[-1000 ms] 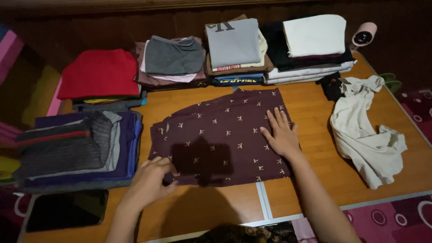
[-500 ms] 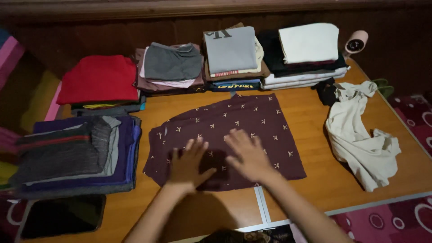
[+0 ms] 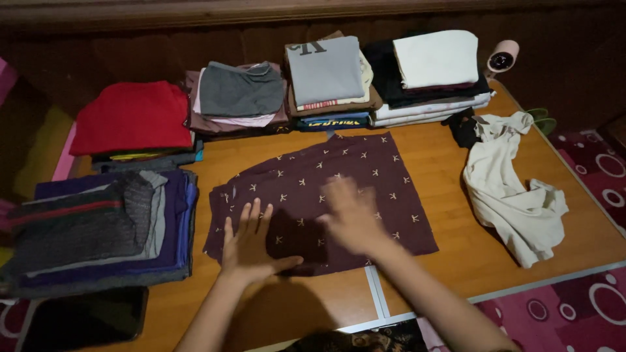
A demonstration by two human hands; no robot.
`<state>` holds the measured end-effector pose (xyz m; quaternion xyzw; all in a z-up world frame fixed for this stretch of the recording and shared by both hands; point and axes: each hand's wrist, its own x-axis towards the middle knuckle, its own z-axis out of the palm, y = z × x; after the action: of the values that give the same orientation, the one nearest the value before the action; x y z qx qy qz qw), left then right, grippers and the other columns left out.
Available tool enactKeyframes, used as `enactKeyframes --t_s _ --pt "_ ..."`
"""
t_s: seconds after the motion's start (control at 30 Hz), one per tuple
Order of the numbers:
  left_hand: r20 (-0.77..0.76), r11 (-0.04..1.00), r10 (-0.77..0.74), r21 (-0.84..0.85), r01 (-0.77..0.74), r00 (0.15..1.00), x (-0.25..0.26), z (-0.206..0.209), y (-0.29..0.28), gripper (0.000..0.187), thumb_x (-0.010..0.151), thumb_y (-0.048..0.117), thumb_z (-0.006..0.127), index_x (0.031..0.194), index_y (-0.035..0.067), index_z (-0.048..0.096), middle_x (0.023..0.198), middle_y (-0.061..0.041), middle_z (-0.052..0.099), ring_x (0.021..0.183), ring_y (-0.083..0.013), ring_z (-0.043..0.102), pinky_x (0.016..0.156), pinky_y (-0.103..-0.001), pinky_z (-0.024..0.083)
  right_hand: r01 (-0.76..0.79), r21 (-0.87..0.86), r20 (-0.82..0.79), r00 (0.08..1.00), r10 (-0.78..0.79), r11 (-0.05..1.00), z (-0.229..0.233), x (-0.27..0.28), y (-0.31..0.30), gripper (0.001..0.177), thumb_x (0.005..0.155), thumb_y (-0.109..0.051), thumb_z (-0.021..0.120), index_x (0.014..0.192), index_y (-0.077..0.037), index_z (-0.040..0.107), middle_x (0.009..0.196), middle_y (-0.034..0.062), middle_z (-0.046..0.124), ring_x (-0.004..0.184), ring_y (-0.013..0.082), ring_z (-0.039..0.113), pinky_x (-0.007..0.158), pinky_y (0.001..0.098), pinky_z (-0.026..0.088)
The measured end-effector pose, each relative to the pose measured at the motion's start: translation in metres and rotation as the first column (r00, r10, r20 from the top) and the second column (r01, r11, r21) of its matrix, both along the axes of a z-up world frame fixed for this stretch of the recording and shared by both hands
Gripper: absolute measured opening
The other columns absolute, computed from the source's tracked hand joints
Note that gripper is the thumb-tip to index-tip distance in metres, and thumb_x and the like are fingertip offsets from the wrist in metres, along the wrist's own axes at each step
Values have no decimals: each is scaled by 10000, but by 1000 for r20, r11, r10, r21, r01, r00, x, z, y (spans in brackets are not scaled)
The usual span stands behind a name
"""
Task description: Folding various pieces of laundry on a table.
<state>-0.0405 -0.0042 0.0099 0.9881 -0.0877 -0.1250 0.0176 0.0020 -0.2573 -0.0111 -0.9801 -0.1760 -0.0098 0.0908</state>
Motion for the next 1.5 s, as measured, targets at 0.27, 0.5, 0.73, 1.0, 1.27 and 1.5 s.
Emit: enactKeyframes --t_s 0.27,0.5,0.73,1.0,1.27,1.5 --pt "33 999 -2 -49 4 999 4 -9 9 1487 564 987 613 1604 52 107 1699 -113 62 1571 -251 27 1227 -589 43 -309 -40 -94 948 304 950 -18 71 55 675 1027 -485 436 1624 -232 249 1726 53 132 1585 264 86 1210 660 99" --pt "34 1000 -19 -23 20 999 27 -9 5 1357 639 964 585 1561 11 294 1661 -188 232 1513 -316 213 1204 -587 115 -39 -72 -48 998 36 997 -38 119 -11 658 1046 -531 308 1642 -300 152 1727 -30 50 1583 218 39 1237 613 68" --pt "215 970 -144 -164 181 966 105 -46 -81 419 1059 297 469 1391 70 586 1511 -156 549 1450 -312 463 1178 -555 305 -25 -69 -51 998 21 997 -39 119 -7 648 1047 -488 330 1642 -295 161 1729 -21 74 1594 227 51 1227 645 88" --pt "326 982 153 -160 -105 933 126 -68 -40 674 992 543 345 1580 228 245 1682 -70 142 1521 -306 144 1160 -693 44 -40 -44 -50 998 37 998 -39 121 -12 629 1049 -414 335 1640 -294 156 1731 -10 91 1593 243 67 1231 640 96" --pt "591 960 267 -231 -157 761 115 -99 10 613 1007 451 448 1525 124 481 1592 -161 429 1465 -355 360 1154 -747 95 45 -145 -74 996 -56 988 -30 124 41 670 1042 -472 382 1623 -189 207 1732 32 122 1603 230 84 1212 665 109" --pt "702 956 281 -268 -124 655 118 -112 12 581 994 371 498 1504 96 529 1568 -175 487 1437 -356 450 1163 -753 125 -311 95 24 950 310 946 -42 99 95 702 1019 -491 451 1613 -158 281 1705 72 203 1576 271 163 1200 654 120"
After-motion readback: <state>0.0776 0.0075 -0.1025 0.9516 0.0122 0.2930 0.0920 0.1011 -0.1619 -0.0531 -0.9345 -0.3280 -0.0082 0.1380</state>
